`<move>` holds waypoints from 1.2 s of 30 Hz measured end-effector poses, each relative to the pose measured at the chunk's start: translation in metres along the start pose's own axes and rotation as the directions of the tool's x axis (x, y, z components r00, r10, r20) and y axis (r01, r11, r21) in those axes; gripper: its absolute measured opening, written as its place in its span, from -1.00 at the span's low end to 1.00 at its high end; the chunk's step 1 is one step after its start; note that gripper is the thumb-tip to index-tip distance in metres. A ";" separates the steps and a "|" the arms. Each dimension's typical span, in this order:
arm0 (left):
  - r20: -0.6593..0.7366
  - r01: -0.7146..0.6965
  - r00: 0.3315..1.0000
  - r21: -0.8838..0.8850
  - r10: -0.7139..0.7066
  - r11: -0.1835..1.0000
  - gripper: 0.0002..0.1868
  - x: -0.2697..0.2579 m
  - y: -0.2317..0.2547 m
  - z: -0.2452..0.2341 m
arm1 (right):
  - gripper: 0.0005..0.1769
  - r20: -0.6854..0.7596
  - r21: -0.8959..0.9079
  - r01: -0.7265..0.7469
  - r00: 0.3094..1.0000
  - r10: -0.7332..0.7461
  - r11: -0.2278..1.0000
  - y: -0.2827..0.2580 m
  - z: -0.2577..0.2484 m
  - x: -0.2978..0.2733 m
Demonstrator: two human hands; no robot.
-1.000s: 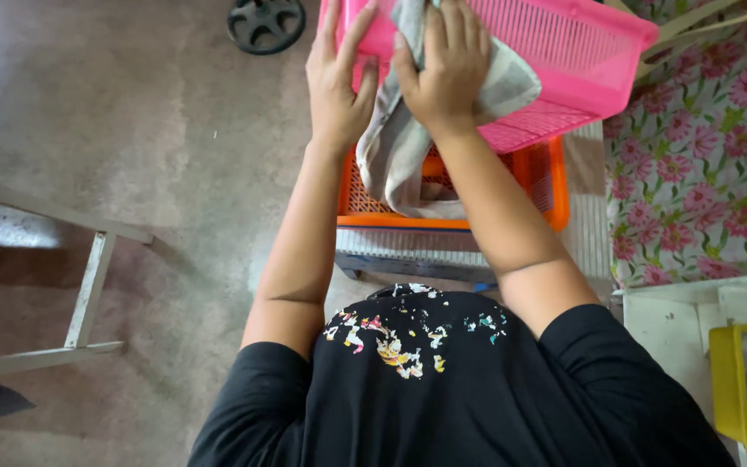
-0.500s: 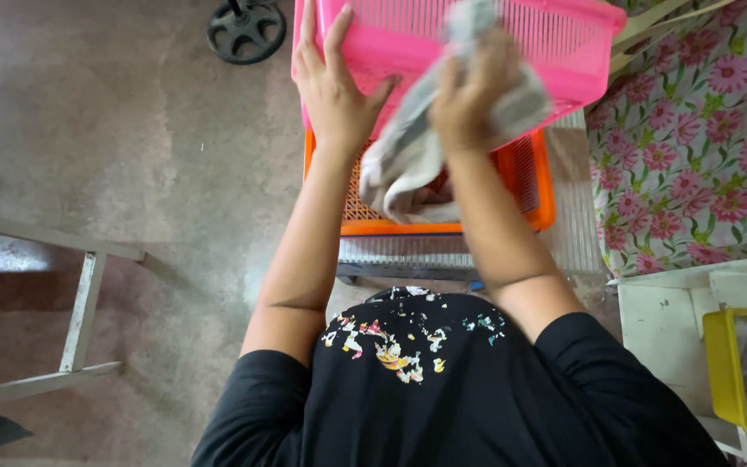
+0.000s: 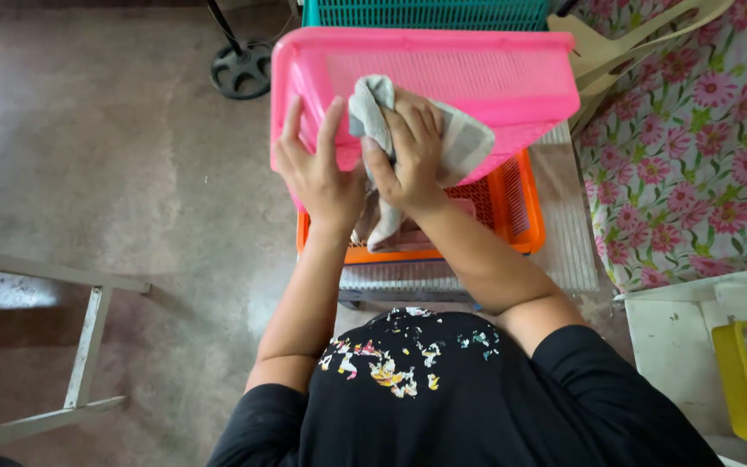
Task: Wipe plastic baskets with a cloth and organize them into crates and shelves
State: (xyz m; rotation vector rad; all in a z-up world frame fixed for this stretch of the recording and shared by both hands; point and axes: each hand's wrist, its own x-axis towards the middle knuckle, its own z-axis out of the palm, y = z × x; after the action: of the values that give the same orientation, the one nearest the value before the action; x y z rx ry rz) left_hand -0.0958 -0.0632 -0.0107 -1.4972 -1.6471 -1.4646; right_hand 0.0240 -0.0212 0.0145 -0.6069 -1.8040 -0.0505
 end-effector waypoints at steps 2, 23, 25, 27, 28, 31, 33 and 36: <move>-0.002 -0.011 1.000 0.043 0.011 0.999 -0.48 0.004 -0.009 0.002 | -0.55 0.019 -0.038 0.024 1.000 -0.023 0.999 0.020 0.008 -0.001; 0.593 -0.151 0.782 0.481 -0.194 0.864 -0.12 0.041 0.041 0.013 | -0.34 -0.596 0.151 -0.541 0.617 0.513 0.827 0.257 -0.019 -0.107; 0.627 -0.189 0.768 0.418 -0.132 0.888 -0.14 0.041 0.040 0.015 | -0.32 -0.577 0.132 -0.582 0.613 0.539 0.803 0.257 -0.022 -0.113; 0.468 -0.081 0.878 0.343 -0.096 0.936 -0.04 0.040 0.023 0.031 | -0.28 -0.554 0.333 -0.533 0.556 0.619 0.777 0.268 -0.024 -0.117; 0.468 -0.080 0.878 0.341 -0.096 0.937 -0.04 0.041 0.017 0.036 | -0.28 -0.555 0.331 -0.533 0.557 0.618 0.778 0.261 -0.029 -0.110; 0.220 -0.053 0.975 0.232 0.000 0.971 -0.06 0.039 0.003 0.040 | -0.31 -0.510 0.481 -0.459 0.547 0.664 0.747 0.244 -0.045 -0.097; 0.095 -0.056 0.994 0.112 0.045 0.992 -0.17 0.044 0.001 0.039 | -0.15 -0.626 0.290 -0.597 0.473 0.620 0.748 0.251 -0.057 -0.087; -0.050 0.023 0.999 0.055 -0.021 0.998 -0.22 0.036 -0.010 0.042 | -0.28 -0.630 0.257 -0.513 0.554 0.544 0.819 0.238 -0.080 -0.058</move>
State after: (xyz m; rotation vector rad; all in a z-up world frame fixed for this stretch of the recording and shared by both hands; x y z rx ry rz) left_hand -0.1030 -0.0094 0.0029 -1.4067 -1.6663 -1.4440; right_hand 0.2074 0.1361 -0.0755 -0.9419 -0.8371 0.1645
